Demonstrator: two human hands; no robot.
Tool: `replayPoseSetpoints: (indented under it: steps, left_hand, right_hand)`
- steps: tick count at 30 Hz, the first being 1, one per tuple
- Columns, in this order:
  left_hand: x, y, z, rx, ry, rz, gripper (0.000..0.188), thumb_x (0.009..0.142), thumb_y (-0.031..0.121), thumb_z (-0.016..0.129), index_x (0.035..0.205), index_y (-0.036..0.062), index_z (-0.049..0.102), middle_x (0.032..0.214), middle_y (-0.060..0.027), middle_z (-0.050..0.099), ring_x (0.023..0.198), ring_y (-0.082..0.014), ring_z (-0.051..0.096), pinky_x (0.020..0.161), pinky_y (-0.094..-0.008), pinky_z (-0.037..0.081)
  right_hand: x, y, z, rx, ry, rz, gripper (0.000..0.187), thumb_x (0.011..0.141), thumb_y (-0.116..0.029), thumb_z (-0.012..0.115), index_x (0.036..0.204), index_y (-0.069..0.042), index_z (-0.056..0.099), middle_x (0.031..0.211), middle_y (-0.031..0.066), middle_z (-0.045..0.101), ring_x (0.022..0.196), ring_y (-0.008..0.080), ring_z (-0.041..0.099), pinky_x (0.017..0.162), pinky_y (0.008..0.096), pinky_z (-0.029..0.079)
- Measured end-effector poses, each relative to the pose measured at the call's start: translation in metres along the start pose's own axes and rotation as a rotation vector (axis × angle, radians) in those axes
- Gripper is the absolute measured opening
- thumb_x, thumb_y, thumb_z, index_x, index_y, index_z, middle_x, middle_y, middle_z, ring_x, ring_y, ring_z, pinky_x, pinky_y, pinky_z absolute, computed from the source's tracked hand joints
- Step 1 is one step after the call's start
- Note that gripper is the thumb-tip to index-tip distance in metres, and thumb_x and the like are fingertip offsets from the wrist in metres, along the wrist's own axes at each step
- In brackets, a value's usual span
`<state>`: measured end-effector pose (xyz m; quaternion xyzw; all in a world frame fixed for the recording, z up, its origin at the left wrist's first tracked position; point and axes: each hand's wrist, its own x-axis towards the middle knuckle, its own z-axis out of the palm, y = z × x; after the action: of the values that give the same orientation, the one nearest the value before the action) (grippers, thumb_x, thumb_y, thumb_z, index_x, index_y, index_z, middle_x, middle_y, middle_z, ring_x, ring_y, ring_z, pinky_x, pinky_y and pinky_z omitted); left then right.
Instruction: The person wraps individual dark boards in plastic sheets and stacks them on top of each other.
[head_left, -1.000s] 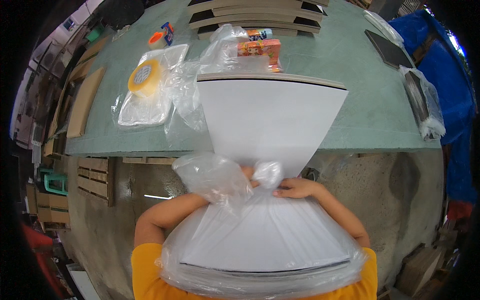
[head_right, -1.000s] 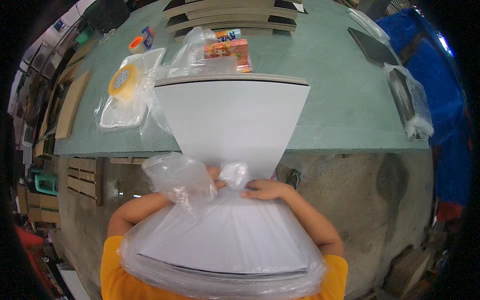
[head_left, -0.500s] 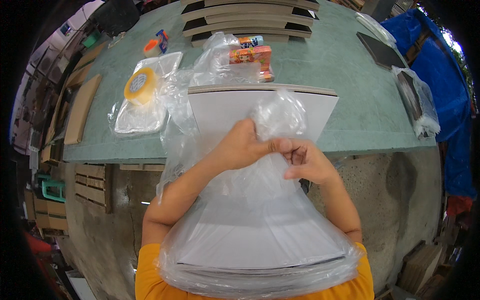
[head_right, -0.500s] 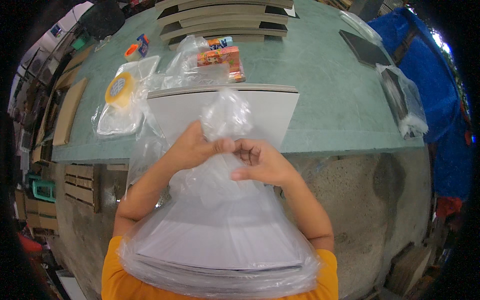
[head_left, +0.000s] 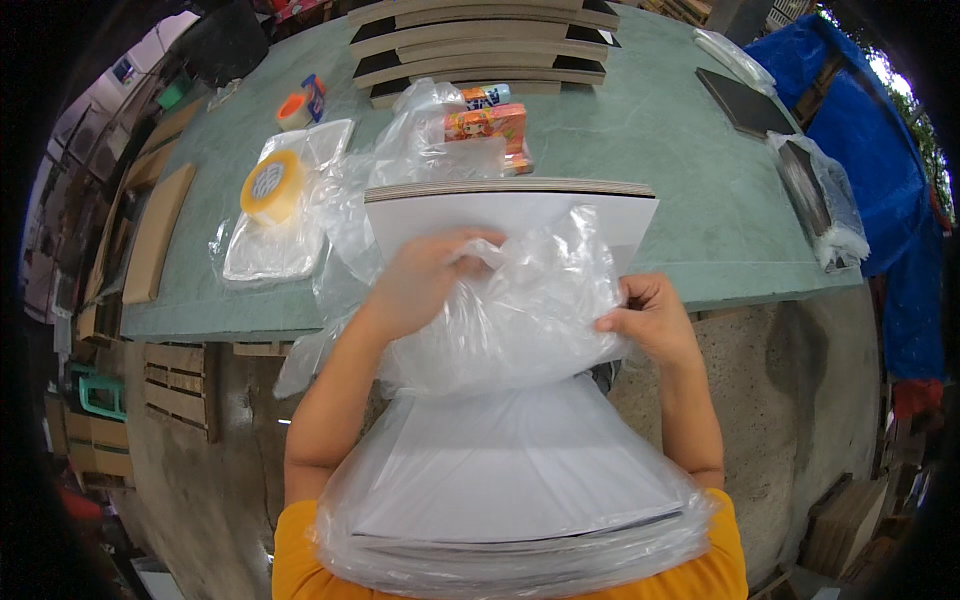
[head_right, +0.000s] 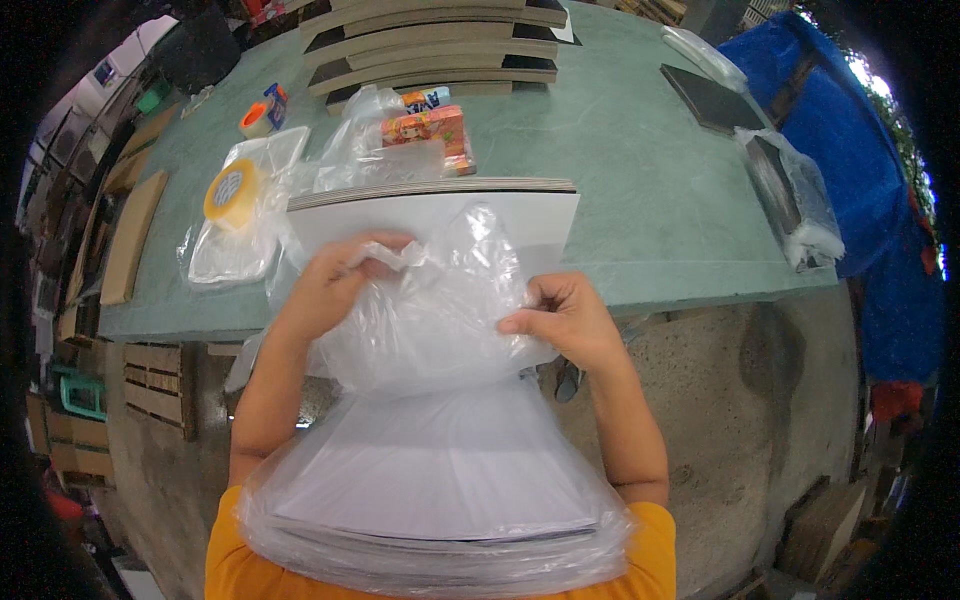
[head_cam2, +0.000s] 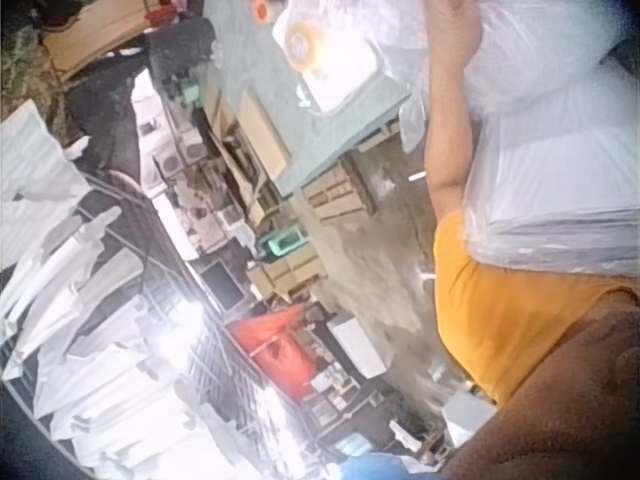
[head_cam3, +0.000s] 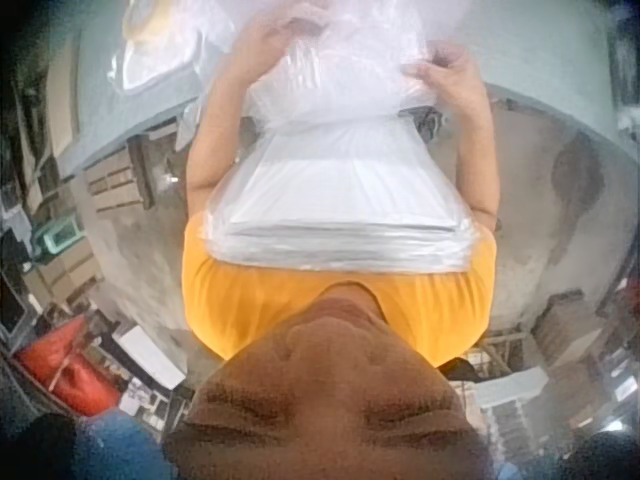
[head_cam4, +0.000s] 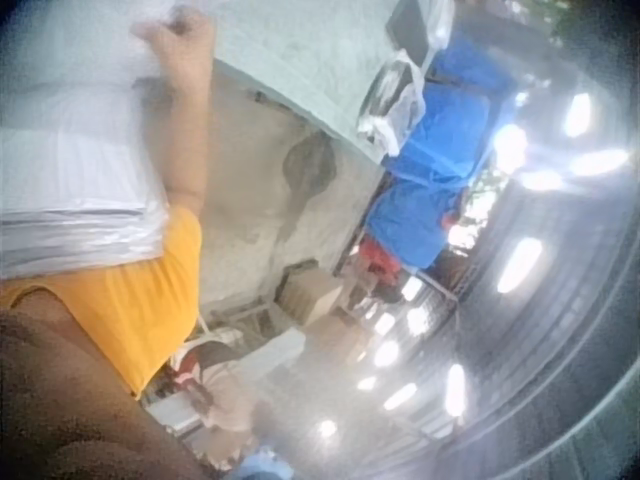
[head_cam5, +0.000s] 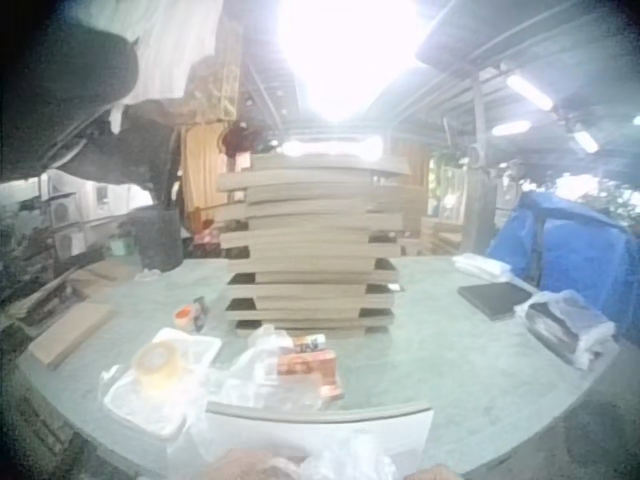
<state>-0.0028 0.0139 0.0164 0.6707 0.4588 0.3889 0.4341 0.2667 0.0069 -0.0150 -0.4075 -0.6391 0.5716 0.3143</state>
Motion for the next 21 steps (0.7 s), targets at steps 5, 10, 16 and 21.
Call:
replayPoseSetpoints:
  steps: [5, 10, 16, 21]
  left_hand:
    - [-0.024, 0.011, -0.004, 0.006, 0.269, 0.075, 0.022, 0.078, 0.013, 0.047, 0.094, 0.0006, 0.054, 0.084, -0.0057, 0.055, 0.078, -0.0125, 0.052, 0.068, -0.0242, 0.040]
    - [-0.025, 0.040, 0.063, 0.017, -0.056, 0.218, 0.047, 0.071, 0.006, 0.060, 0.114, 0.0006, 0.043, 0.103, -0.0138, 0.052, 0.077, -0.0154, 0.054, 0.065, -0.0245, 0.043]
    - [-0.016, 0.021, 0.039, -0.254, -0.087, -0.057, 0.044, 0.069, 0.001, 0.061, 0.111, -0.0007, 0.048, 0.107, -0.0068, 0.053, 0.089, -0.0106, 0.049, 0.077, -0.0262, 0.040]
    - [-0.019, 0.002, 0.043, 0.089, -0.223, 0.105, 0.039, 0.068, -0.004, 0.055, 0.105, 0.0033, 0.052, 0.096, -0.0085, 0.055, 0.084, -0.0126, 0.051, 0.071, -0.0247, 0.043]
  right_hand:
    - [-0.011, -0.019, 0.020, 0.571, 0.070, 0.142, 0.017, 0.070, -0.013, 0.067, 0.078, 0.000, 0.059, 0.068, 0.0024, 0.058, 0.060, 0.0044, 0.050, 0.053, 0.0210, 0.041]
    - [0.001, -0.027, 0.066, 0.541, 0.280, 0.057, 0.020, 0.071, -0.014, 0.065, 0.083, 0.000, 0.057, 0.067, 0.0021, 0.057, 0.058, 0.0057, 0.052, 0.053, 0.0212, 0.042]
    - [-0.006, -0.008, 0.014, 0.552, 0.003, -0.021, 0.032, 0.072, -0.029, 0.065, 0.083, 0.000, 0.056, 0.067, 0.0023, 0.056, 0.059, 0.0081, 0.052, 0.053, 0.0205, 0.043]
    - [-0.009, -0.013, 0.020, 0.324, 0.057, -0.007, 0.025, 0.072, -0.018, 0.066, 0.085, 0.001, 0.055, 0.073, 0.0040, 0.058, 0.060, 0.0094, 0.053, 0.054, 0.0215, 0.044]
